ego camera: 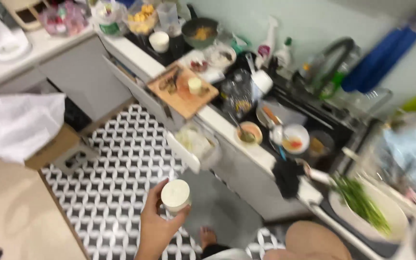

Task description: Preparing a layered dessert by piping cream and sifting matcha powder into a glass.

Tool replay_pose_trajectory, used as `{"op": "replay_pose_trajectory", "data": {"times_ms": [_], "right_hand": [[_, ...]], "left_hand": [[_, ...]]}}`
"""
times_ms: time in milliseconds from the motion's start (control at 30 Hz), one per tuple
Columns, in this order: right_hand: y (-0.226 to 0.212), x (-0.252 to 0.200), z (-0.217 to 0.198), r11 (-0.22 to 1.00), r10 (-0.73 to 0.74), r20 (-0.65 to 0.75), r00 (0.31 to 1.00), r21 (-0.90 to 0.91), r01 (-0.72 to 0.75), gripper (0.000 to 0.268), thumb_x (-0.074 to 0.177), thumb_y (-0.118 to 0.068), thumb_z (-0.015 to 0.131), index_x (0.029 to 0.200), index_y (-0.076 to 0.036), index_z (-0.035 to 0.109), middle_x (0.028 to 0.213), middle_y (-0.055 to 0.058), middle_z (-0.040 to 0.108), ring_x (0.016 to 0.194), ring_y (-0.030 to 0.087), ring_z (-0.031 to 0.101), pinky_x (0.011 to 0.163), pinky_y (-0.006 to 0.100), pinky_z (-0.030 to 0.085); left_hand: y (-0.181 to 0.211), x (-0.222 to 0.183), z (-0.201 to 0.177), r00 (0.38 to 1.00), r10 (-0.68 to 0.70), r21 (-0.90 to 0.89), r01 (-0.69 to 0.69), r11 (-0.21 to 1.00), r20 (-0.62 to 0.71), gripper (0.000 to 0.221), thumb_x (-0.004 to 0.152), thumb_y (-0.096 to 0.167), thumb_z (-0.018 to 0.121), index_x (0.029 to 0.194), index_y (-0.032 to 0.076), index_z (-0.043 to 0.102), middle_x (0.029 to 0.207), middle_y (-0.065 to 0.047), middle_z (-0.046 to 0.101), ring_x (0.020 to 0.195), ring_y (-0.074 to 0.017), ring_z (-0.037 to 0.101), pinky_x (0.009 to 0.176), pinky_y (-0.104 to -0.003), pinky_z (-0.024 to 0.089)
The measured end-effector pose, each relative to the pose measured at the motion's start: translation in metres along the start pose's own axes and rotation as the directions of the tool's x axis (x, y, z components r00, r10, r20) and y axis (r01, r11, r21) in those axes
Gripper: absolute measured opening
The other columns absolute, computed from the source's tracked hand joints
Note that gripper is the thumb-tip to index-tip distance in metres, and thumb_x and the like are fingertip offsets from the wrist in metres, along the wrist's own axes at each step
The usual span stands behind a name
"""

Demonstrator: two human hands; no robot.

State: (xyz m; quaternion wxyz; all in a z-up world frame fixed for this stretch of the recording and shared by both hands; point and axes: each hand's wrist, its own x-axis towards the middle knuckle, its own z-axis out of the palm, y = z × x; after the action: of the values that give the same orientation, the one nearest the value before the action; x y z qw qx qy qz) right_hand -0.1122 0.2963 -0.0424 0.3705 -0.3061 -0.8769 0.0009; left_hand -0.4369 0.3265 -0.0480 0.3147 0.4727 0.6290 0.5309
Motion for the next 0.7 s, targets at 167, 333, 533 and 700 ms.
{"op": "replay_pose_trajectory", "data": {"times_ms": [167, 333, 533, 700], "right_hand": [[0.068, 0.219, 0.035, 0.999, 0.037, -0.072, 0.997, 0.009, -0.036, 0.025, 0.077, -0.027, 0.077, 0.088, -0.010, 0.062, 0.089, 0.011, 0.060, 0.079, 0.030, 0.063, 0.067, 0.041, 0.052], [0.171, 0.325, 0.189, 0.858, 0.502, -0.059, 0.863, 0.153, -0.490, 0.050, 0.078, -0.015, 0.082, 0.119, -0.003, 0.058, 0.107, 0.014, 0.058, 0.099, 0.031, 0.062, 0.084, 0.039, 0.052], [0.310, 0.319, 0.418, 0.665, 0.744, -0.095, 0.662, 0.208, -0.717, 0.108, 0.070, -0.018, 0.092, 0.150, 0.000, 0.022, 0.139, 0.026, 0.042, 0.126, 0.040, 0.049, 0.104, 0.046, 0.045], [0.320, 0.354, 0.455, 0.535, 0.844, -0.147, 0.515, 0.175, -0.827, 0.120, 0.064, -0.020, 0.096, 0.155, -0.002, 0.019, 0.140, 0.026, 0.046, 0.129, 0.042, 0.048, 0.107, 0.049, 0.041]], "left_hand": [[-0.063, 0.162, -0.007, 0.995, 0.018, -0.169, -0.001, 0.986, 0.096, 0.079, 0.066, -0.001, 0.085, 0.138, 0.000, 0.052, 0.127, -0.013, 0.068, 0.120, -0.0197, 0.065, 0.104, -0.033, 0.049], [-0.169, 0.335, 0.019, 0.974, 0.057, -0.280, 0.007, 0.960, 0.218, 0.091, 0.070, -0.004, 0.083, 0.147, 0.000, 0.035, 0.133, -0.014, 0.059, 0.123, -0.0213, 0.061, 0.105, -0.034, 0.048], [-0.248, 0.495, 0.046, 0.862, 0.036, -0.279, 0.123, 0.952, 0.505, 0.102, 0.067, -0.005, 0.084, 0.151, 0.004, 0.026, 0.139, -0.014, 0.054, 0.126, -0.0220, 0.059, 0.103, -0.035, 0.050], [-0.232, 0.536, 0.049, 0.770, -0.004, -0.192, 0.164, 0.968, 0.638, 0.103, 0.068, -0.002, 0.084, 0.152, 0.006, 0.025, 0.139, -0.016, 0.056, 0.127, -0.0220, 0.059, 0.103, -0.036, 0.051]]}}
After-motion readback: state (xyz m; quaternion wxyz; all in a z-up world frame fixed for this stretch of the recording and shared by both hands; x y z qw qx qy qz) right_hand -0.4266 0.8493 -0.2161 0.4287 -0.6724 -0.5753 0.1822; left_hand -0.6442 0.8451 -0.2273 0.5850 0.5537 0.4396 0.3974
